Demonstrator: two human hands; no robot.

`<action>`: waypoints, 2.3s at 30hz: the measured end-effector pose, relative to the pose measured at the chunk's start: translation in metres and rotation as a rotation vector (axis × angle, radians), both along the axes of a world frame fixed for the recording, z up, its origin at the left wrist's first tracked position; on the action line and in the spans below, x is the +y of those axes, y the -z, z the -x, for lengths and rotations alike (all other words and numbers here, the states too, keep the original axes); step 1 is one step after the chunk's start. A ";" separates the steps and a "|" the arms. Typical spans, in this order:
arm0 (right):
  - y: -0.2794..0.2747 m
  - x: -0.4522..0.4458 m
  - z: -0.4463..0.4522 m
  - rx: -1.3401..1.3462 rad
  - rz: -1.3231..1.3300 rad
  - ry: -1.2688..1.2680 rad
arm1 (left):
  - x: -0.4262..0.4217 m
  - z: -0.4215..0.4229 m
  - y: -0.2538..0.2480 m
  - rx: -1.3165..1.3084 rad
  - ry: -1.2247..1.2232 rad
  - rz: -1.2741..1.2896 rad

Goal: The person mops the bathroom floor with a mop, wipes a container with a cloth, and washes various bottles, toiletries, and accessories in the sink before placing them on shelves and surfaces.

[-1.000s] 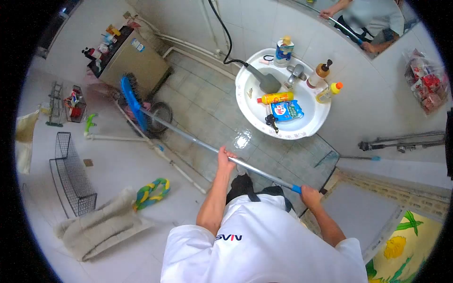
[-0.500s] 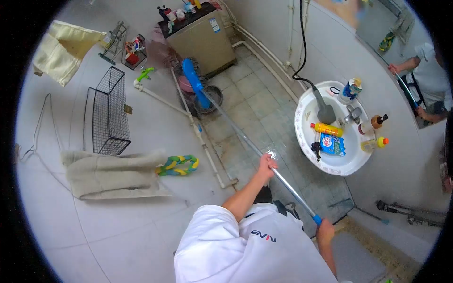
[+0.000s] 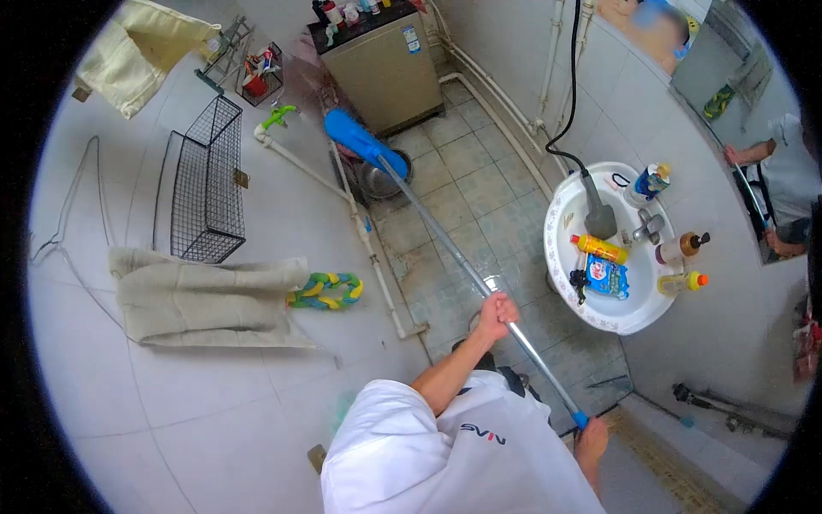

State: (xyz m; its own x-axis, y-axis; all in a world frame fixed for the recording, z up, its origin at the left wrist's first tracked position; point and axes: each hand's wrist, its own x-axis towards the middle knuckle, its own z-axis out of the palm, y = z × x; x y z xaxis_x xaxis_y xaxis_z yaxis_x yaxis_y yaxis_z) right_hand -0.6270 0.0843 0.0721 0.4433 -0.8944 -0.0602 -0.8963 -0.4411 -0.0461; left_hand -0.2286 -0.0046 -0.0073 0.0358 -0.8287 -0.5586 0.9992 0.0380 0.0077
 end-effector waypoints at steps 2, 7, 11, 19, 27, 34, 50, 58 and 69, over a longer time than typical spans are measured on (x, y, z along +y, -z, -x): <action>-0.005 0.003 0.006 -0.002 0.048 -0.056 | 0.001 0.003 0.003 0.014 0.006 0.006; -0.016 -0.002 -0.005 0.042 -0.133 0.033 | -0.004 -0.004 0.006 0.057 0.009 0.064; -0.017 -0.007 -0.016 0.028 -0.177 0.087 | -0.009 -0.008 -0.002 0.027 0.009 -0.022; -0.015 -0.015 -0.028 -0.041 -0.221 0.102 | -0.013 -0.022 -0.005 0.016 -0.013 -0.042; -0.004 -0.018 -0.042 -0.072 -0.208 0.063 | -0.010 -0.041 -0.008 -0.043 -0.013 -0.127; 0.004 -0.017 -0.043 -0.064 -0.225 0.065 | -0.006 -0.042 -0.004 -0.067 -0.023 -0.209; 0.011 -0.009 -0.044 -0.069 -0.320 0.046 | 0.004 -0.041 0.004 -0.102 -0.025 -0.347; 0.013 -0.008 -0.044 -0.100 -0.343 0.071 | 0.006 -0.043 0.007 -0.114 -0.021 -0.377; 0.013 0.002 -0.042 -0.125 -0.364 0.088 | 0.014 -0.041 0.007 -0.159 0.016 -0.402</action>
State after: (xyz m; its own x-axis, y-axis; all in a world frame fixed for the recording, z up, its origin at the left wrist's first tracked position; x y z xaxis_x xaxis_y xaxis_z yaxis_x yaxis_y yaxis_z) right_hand -0.5847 0.0864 0.0586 0.3896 -0.8594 -0.3311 -0.9075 -0.2970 -0.2970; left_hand -0.1879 0.0092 -0.0143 0.1365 -0.5475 -0.8256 0.9849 -0.0145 0.1724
